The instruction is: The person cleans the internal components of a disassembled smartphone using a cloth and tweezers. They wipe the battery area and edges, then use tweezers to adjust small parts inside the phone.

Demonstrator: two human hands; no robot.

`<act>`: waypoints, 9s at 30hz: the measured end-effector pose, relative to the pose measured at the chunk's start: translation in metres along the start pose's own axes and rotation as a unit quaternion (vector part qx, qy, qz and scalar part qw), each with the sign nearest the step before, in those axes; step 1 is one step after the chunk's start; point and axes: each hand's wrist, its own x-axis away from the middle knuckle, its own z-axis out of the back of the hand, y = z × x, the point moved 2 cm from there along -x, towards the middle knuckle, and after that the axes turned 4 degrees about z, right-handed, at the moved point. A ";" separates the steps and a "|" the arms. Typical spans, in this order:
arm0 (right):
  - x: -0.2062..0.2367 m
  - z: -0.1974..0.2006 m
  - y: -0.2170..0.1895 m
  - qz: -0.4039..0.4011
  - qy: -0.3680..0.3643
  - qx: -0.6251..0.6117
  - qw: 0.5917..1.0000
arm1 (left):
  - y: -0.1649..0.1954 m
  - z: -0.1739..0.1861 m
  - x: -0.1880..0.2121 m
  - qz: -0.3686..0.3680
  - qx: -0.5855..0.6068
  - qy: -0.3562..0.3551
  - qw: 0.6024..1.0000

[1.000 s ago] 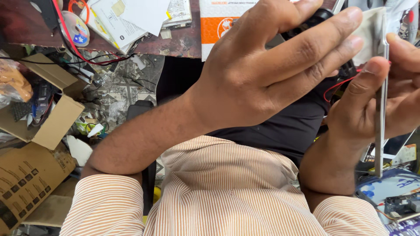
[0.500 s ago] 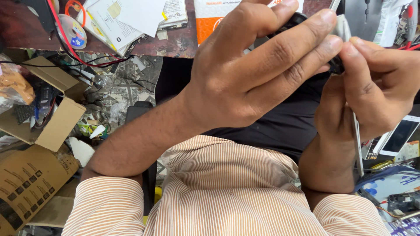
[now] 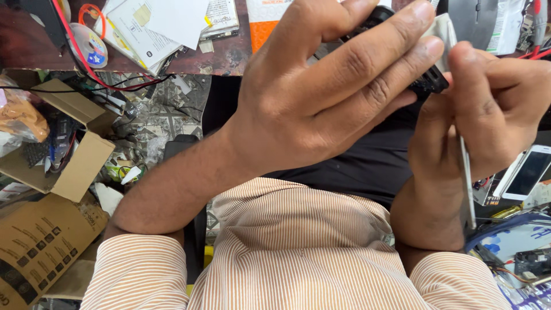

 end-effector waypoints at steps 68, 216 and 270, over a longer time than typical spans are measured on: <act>-0.063 0.010 -0.008 0.274 -0.102 0.122 0.948 | -0.009 0.015 0.009 0.058 0.022 0.027 0.998; -0.010 -0.075 0.024 0.000 0.038 -0.070 0.997 | -0.016 0.012 0.001 0.049 -0.079 -0.024 0.995; 0.011 -0.041 0.027 -0.159 0.338 -0.336 0.865 | -0.011 0.000 -0.011 0.196 0.035 -0.093 0.976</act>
